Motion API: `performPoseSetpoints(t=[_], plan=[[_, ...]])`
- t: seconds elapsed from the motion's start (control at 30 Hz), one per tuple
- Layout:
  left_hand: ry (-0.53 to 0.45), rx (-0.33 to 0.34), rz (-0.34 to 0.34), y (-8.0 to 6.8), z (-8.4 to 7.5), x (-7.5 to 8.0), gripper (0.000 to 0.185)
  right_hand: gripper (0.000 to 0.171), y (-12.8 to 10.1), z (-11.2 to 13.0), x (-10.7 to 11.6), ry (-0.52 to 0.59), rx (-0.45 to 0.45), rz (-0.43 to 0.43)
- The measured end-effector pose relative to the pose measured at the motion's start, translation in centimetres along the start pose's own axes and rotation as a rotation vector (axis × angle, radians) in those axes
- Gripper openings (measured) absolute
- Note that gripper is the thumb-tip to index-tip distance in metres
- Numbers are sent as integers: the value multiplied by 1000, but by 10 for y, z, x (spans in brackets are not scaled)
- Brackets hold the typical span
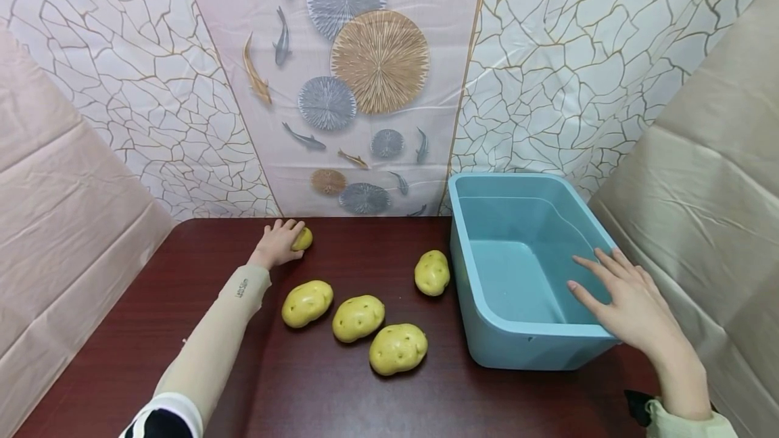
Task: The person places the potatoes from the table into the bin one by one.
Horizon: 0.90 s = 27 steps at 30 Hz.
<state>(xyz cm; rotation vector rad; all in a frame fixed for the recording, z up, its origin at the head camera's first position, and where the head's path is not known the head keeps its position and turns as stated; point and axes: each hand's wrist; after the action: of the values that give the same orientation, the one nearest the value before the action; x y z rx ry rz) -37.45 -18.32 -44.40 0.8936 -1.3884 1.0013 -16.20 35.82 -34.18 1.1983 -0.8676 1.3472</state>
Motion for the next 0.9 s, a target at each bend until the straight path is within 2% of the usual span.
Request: performPoseSetpoints(t=[0.47, 0.9], plan=[[47, -10, 3, -4, 0, 5, 65, 56, 1, 0, 0, -8, 4, -6], [46, -47, -58, -8, 2, 14, 66, 56, 1, -1, -1, -14, 3, 0]])
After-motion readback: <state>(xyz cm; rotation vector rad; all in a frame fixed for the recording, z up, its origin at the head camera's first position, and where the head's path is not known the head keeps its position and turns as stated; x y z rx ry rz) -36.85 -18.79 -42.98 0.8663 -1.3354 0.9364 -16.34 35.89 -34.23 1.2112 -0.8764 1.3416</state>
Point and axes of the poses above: each hand's wrist, its own y-axis towards the middle knuckle, its own x-axis out of the back of the hand, z = x × y, and after that the axes turned 7 degrees about z, right-handed
